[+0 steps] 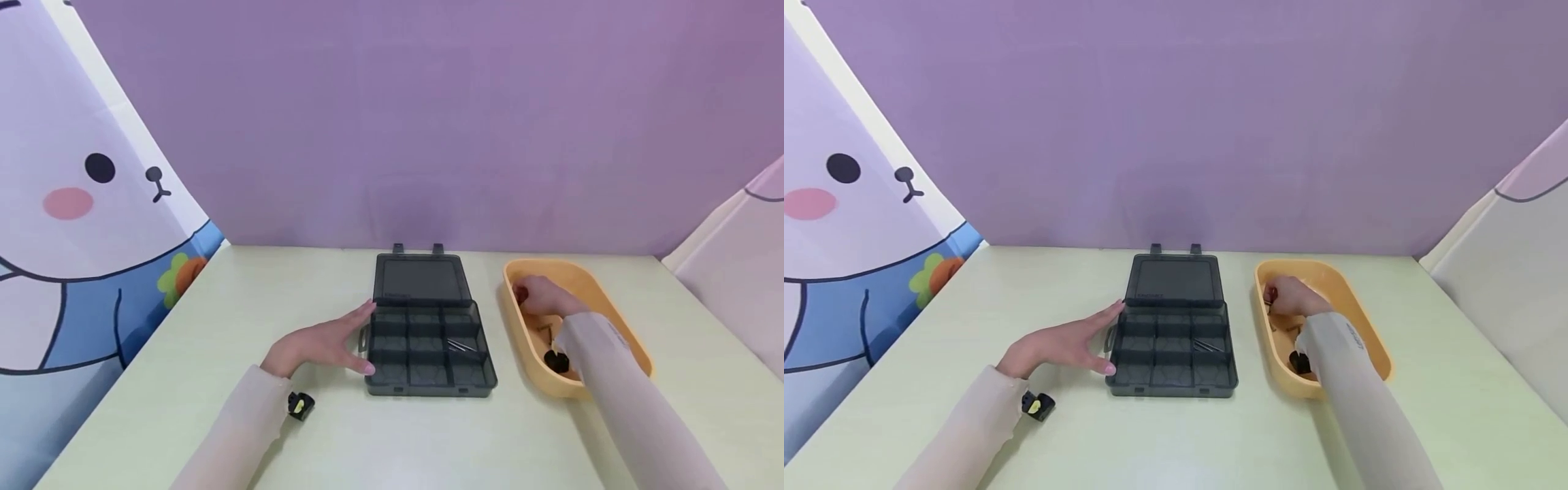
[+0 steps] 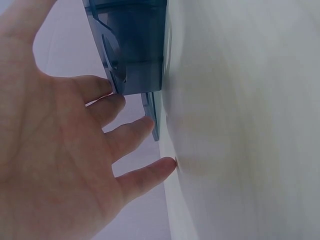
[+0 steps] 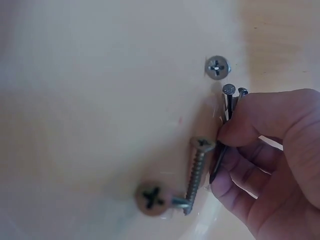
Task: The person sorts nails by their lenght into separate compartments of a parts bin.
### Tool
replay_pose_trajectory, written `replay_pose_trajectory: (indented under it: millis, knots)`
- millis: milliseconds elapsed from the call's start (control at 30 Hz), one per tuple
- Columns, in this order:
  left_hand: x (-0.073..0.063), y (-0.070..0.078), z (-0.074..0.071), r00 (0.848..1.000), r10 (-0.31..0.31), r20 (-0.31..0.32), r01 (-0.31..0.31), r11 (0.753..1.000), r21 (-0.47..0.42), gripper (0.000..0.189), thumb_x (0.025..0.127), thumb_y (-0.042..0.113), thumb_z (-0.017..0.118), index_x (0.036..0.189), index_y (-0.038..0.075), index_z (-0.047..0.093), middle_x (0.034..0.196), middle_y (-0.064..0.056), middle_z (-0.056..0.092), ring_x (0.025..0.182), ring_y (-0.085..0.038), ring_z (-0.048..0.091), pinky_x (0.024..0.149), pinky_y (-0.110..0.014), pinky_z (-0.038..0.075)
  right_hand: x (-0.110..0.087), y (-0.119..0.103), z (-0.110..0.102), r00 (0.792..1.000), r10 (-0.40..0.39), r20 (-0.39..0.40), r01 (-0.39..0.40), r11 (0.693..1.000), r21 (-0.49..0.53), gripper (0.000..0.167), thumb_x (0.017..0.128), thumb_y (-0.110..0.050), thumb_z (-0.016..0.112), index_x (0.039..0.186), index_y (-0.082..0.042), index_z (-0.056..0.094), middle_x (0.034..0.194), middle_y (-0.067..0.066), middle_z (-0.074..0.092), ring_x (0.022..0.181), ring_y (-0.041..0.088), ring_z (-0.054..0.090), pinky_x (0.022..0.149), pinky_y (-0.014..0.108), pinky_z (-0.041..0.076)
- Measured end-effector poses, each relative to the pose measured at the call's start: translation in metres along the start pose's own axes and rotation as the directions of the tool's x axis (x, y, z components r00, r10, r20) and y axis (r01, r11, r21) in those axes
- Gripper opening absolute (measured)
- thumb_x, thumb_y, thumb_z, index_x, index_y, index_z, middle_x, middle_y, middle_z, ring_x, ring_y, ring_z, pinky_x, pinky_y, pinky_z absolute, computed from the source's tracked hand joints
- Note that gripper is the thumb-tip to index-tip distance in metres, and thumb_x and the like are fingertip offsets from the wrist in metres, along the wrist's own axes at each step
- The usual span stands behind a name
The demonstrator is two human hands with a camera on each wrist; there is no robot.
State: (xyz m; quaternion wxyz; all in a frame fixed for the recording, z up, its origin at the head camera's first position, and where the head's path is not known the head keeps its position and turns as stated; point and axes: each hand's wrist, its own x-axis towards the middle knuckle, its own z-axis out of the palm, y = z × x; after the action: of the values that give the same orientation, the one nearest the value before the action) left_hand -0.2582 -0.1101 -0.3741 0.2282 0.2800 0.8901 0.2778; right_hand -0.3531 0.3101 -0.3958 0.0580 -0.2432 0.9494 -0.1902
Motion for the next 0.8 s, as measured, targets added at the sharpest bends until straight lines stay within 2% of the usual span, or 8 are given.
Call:
replay_pose_trajectory:
  millis: [367, 633, 800]
  knots:
    - [-0.002, 0.001, -0.007, 1.000, 0.007, 0.007, -0.007, 1.000, 0.007, 0.115, 0.077, 0.051, 0.074, 0.154, 0.010, -0.001, 0.161, -0.007, -0.006, 0.148, -0.028, 0.001, 0.118, -0.048, 0.015, 0.001, -0.007, -0.005, 0.999, 0.038, 0.011, -0.039, 0.999, 0.012, 0.010, 0.069, 0.001, 0.062, 0.075, -0.006, 0.057, 0.068, 0.001, 0.052, 0.065, 0.016, 0.046, 0.060, 0.028, 0.038]
    - [-0.001, -0.003, -0.001, 1.000, 0.005, 0.004, -0.005, 0.999, -0.032, 0.116, 0.077, 0.050, 0.075, 0.154, 0.011, -0.001, 0.162, -0.006, -0.006, 0.148, -0.027, 0.001, 0.118, -0.048, 0.015, -0.001, -0.007, -0.007, 1.000, 0.023, 0.008, -0.023, 1.000, -0.004, 0.010, 0.069, 0.001, 0.063, 0.075, -0.006, 0.058, 0.070, 0.000, 0.054, 0.065, 0.015, 0.046, 0.060, 0.027, 0.038]
    - [-0.001, -0.003, 0.002, 1.000, 0.001, -0.007, -0.001, 1.000, -0.025, 0.115, 0.077, 0.050, 0.075, 0.154, 0.011, -0.001, 0.162, -0.006, -0.005, 0.148, -0.027, 0.002, 0.118, -0.048, 0.016, -0.005, -0.009, -0.016, 0.999, 0.040, 0.009, -0.039, 0.999, -0.002, 0.005, 0.075, 0.000, 0.060, 0.076, -0.005, 0.062, 0.073, 0.002, 0.058, 0.067, 0.015, 0.047, 0.064, 0.028, 0.040]
